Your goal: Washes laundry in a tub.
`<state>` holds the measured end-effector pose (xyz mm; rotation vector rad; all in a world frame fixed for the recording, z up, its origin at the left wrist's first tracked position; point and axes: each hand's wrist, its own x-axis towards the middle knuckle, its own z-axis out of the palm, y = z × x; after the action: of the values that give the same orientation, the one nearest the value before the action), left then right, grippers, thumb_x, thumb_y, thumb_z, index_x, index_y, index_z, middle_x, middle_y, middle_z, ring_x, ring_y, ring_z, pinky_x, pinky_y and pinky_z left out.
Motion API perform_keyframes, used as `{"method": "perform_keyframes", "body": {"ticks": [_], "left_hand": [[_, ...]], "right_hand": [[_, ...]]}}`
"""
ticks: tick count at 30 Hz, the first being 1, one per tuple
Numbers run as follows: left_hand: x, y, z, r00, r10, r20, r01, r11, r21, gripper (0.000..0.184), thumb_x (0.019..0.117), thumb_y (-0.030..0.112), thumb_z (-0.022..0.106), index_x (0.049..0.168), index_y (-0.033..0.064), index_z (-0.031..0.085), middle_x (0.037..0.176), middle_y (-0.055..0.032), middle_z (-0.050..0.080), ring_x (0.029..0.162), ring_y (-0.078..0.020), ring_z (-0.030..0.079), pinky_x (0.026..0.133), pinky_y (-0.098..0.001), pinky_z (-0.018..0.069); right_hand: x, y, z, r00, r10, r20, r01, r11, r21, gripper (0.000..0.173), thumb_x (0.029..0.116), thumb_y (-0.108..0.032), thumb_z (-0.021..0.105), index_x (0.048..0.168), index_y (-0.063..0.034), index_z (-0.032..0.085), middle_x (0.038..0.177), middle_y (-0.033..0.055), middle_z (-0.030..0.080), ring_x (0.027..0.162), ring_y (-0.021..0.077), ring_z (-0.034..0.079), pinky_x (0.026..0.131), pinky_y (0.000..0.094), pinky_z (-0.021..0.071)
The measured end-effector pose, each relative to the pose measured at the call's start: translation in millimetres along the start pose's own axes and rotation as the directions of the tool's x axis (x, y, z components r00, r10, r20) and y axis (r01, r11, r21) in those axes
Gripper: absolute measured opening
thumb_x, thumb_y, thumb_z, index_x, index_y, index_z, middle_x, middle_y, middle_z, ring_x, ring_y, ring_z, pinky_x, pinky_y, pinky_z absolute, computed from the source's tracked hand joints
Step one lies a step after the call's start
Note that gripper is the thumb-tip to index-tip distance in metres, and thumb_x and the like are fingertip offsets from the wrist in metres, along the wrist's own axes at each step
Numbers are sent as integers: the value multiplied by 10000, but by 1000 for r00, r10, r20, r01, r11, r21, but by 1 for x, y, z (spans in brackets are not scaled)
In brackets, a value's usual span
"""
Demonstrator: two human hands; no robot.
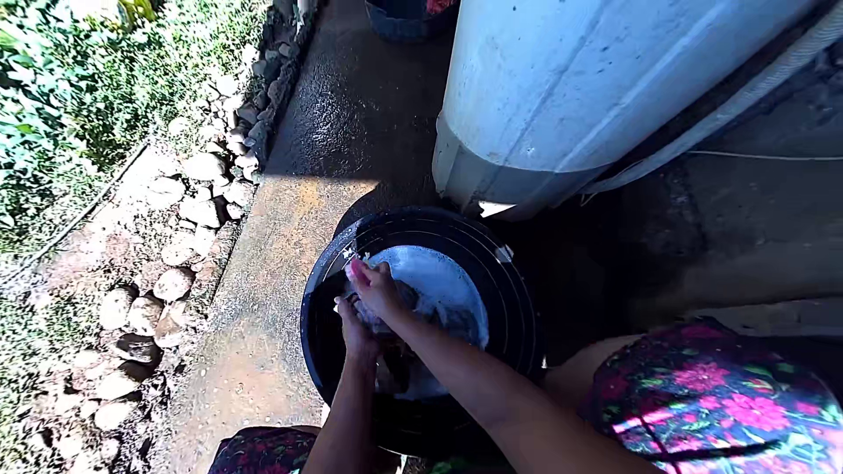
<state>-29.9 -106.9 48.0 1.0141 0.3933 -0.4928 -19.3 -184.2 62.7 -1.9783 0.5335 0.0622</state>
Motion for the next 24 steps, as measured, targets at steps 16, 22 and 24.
{"method": "perform_keyframes", "body": {"ticks": [16, 22, 24], "left_hand": [[-9, 12, -9, 992, 126, -7, -125, 971, -205, 740, 1070, 567, 10, 944, 89, 562, 687, 0, 638, 646, -102, 646, 619, -303, 571], [-40, -3, 12, 990, 10, 138, 10, 990, -139, 648, 1090, 535, 94, 1272, 105, 543, 1024, -51, 689, 935, -137, 676, 811, -356, 578], [-31, 9, 2, 990, 117, 83, -100, 979, -180, 642, 1096, 503, 72, 1119, 84, 558, 857, -20, 679, 797, -111, 676, 727, -320, 585]], "right_hand": [[-91, 29, -13, 929, -365, 58, 368, 929, -43, 465, 946, -228, 685, 1339, 22, 659, 1272, 346, 579, 1092, 398, 635, 949, 463, 546], [-56, -13, -18, 976, -169, -136, 166, 986, -34, 473, 993, -309, 651, 1344, 9, 653, 1360, 311, 549, 1185, 370, 611, 1032, 434, 509], [-90, 20, 2, 888, -403, -223, 408, 913, -26, 463, 938, -223, 688, 1318, 40, 665, 1283, 339, 588, 1100, 394, 653, 944, 460, 564]]}}
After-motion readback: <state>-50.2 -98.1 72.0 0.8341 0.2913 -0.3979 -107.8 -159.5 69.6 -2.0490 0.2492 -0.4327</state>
